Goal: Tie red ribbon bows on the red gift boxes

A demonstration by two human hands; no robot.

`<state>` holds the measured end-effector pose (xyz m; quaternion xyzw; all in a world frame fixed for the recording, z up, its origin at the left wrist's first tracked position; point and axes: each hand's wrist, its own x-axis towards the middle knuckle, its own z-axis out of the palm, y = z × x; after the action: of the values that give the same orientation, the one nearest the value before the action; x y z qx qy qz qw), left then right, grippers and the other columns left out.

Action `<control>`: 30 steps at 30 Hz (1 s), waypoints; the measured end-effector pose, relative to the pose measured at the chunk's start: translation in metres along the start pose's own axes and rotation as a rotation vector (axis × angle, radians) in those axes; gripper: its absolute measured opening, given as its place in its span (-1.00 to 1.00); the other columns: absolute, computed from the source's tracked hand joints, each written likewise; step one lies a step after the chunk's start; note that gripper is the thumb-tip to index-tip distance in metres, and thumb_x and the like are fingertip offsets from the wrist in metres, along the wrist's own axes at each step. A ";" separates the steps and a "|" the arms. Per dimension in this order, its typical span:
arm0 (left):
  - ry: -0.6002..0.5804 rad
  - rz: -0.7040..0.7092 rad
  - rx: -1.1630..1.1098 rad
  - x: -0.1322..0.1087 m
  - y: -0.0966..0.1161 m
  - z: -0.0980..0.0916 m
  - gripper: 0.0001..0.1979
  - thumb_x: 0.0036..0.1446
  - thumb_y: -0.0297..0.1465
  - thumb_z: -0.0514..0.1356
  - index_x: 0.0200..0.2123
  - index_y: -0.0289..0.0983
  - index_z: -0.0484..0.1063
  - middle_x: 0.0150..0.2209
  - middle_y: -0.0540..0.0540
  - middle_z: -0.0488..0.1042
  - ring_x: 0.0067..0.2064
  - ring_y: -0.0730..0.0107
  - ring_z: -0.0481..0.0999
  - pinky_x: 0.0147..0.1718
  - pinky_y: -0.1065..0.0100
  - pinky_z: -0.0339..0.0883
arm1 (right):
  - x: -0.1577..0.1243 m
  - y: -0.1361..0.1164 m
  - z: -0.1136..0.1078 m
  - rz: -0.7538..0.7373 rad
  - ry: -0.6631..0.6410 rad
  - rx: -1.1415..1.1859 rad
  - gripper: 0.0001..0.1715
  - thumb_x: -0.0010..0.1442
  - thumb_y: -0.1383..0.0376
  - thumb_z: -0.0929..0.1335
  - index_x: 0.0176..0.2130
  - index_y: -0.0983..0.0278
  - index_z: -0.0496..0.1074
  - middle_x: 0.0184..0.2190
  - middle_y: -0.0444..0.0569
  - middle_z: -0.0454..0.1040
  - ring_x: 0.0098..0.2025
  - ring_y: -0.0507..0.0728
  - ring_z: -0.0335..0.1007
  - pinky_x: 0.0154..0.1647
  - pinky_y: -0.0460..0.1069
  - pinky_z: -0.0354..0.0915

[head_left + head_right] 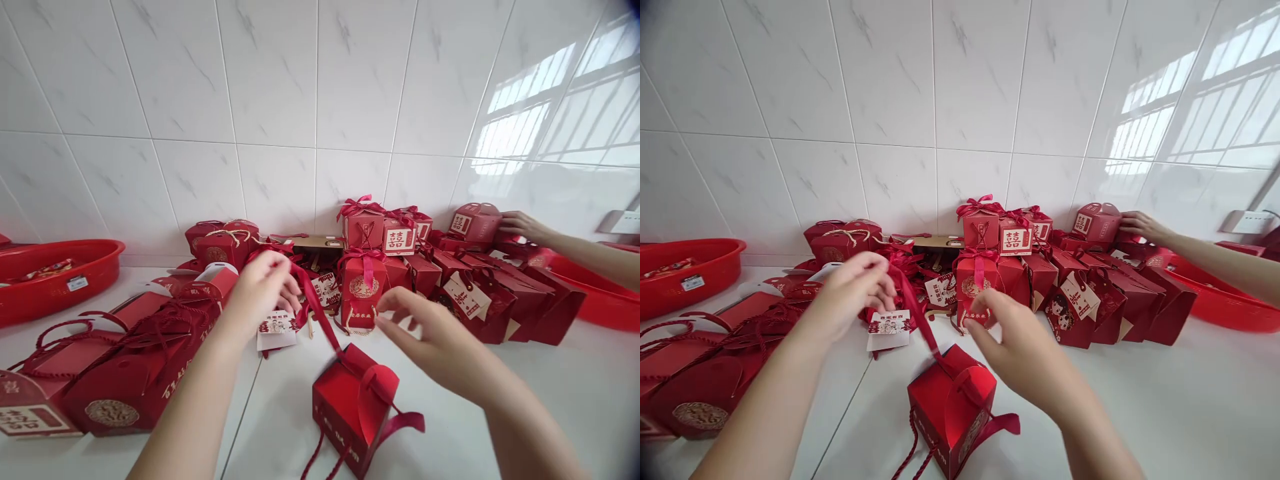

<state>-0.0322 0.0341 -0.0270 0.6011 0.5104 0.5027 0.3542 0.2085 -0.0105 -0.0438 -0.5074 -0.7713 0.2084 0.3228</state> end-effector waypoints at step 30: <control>-0.600 0.217 0.488 -0.096 -0.042 0.023 -0.80 0.17 -0.24 0.10 -0.43 -0.21 0.24 -0.44 0.07 0.31 -0.38 0.41 0.30 -0.36 0.38 0.19 | -0.111 0.080 0.074 -0.117 0.431 -0.229 -0.78 0.05 0.53 0.21 -0.36 0.23 0.28 -0.41 -0.09 0.39 -0.37 0.10 0.32 -0.28 0.04 0.27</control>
<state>-0.0185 -0.0473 -0.0958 0.8380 0.4224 0.2034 0.2791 0.2388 -0.0801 -0.1800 -0.5278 -0.7314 -0.0126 0.4317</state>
